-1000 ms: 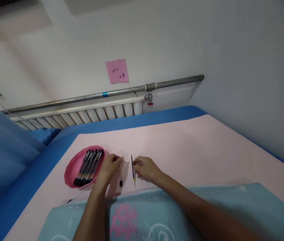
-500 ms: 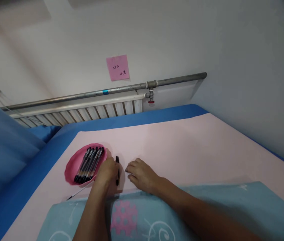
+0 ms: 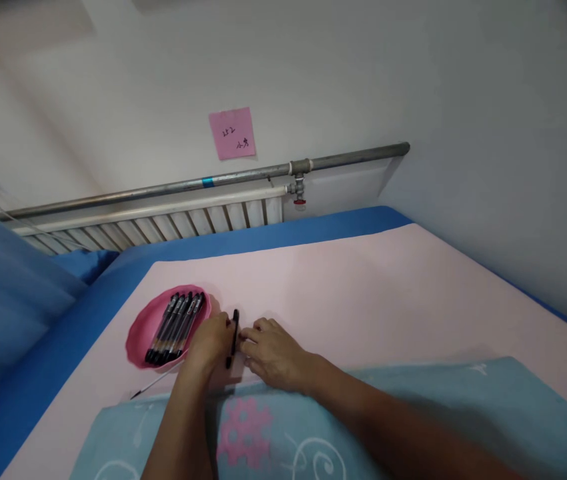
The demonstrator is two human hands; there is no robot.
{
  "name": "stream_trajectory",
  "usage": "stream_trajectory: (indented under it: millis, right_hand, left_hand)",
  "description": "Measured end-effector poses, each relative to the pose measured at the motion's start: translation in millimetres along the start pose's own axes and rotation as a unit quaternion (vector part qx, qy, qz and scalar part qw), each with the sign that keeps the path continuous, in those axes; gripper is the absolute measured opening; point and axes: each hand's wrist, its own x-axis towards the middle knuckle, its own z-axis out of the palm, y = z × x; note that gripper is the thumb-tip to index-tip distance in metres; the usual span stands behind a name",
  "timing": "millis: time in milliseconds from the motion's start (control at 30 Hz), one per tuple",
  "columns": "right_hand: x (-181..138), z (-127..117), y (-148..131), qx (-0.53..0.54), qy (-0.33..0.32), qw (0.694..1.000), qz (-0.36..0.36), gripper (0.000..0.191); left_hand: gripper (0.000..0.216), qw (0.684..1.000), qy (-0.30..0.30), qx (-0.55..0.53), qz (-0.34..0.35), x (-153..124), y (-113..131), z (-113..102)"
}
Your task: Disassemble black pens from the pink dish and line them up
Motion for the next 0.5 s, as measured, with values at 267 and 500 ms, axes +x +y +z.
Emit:
stream_trajectory:
  millis: [267, 500]
  right_hand:
    - [1, 3, 12, 0.115, 0.069, 0.990, 0.037, 0.019]
    - [4, -10, 16, 0.229, 0.190, 0.938, 0.180, 0.014]
  left_hand:
    - [0.020, 0.942, -0.062, -0.328, -0.026, -14, 16, -17]
    - [0.020, 0.828, -0.123, -0.540, -0.092, -21, 31, -24]
